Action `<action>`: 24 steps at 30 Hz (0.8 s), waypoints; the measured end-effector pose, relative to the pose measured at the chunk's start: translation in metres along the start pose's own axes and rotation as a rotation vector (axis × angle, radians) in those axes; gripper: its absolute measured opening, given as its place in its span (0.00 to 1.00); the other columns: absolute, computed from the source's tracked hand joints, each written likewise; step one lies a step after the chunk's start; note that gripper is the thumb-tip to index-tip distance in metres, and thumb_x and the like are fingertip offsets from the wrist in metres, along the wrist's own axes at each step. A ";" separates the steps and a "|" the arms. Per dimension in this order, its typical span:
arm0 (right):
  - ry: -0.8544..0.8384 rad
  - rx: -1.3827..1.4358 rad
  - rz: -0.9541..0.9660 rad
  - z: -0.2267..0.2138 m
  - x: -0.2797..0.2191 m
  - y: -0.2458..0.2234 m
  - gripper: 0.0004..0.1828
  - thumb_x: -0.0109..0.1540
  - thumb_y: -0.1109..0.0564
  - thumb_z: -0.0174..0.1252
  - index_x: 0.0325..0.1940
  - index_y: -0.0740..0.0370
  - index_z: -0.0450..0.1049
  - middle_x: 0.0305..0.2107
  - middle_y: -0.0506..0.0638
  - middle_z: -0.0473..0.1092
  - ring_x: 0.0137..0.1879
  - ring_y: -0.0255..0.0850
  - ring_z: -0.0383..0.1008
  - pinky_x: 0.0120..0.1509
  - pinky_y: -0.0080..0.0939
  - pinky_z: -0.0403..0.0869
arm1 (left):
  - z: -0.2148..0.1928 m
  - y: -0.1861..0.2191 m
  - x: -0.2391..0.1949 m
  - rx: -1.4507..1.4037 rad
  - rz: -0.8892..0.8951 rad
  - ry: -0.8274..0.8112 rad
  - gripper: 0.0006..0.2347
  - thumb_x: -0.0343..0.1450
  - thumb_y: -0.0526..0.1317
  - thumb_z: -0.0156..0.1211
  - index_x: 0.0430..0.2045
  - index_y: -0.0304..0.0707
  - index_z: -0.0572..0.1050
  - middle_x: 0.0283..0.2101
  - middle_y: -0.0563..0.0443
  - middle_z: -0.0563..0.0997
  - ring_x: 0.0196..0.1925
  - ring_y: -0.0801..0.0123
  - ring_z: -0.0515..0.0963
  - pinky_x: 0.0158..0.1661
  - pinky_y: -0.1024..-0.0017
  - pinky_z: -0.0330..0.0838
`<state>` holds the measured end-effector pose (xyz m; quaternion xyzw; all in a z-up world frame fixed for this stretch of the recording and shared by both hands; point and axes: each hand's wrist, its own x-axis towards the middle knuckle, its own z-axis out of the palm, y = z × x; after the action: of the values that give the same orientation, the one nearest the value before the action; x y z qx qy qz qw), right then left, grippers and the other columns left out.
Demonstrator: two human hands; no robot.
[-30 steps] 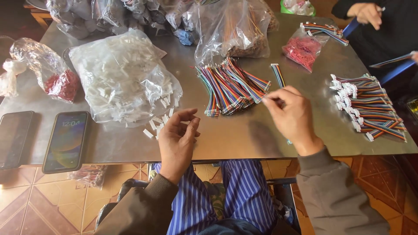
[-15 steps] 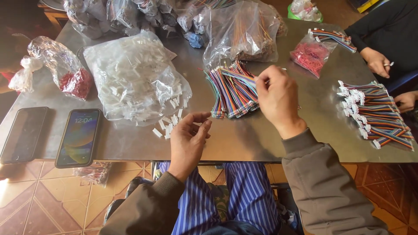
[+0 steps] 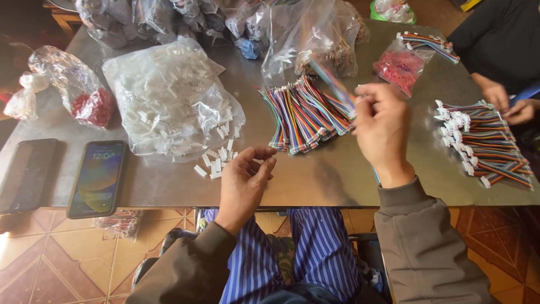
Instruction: Assembling ribbon cables by manually attaching plastic connectors to the ends of the wires.
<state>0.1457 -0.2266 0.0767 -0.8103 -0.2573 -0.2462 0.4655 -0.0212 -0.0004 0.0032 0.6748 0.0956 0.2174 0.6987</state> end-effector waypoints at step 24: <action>-0.394 0.634 0.597 0.048 -0.096 -0.056 0.06 0.62 0.60 0.75 0.37 0.65 0.85 0.24 0.48 0.76 0.30 0.30 0.72 0.23 0.24 0.67 | 0.002 0.012 -0.005 -0.121 -0.052 -0.169 0.24 0.67 0.26 0.72 0.61 0.30 0.80 0.35 0.38 0.89 0.35 0.61 0.90 0.38 0.65 0.88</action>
<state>0.0456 -0.1779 0.0287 -0.6979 -0.1589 0.1473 0.6826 -0.0271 -0.0040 0.0143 0.6445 0.0405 0.1467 0.7494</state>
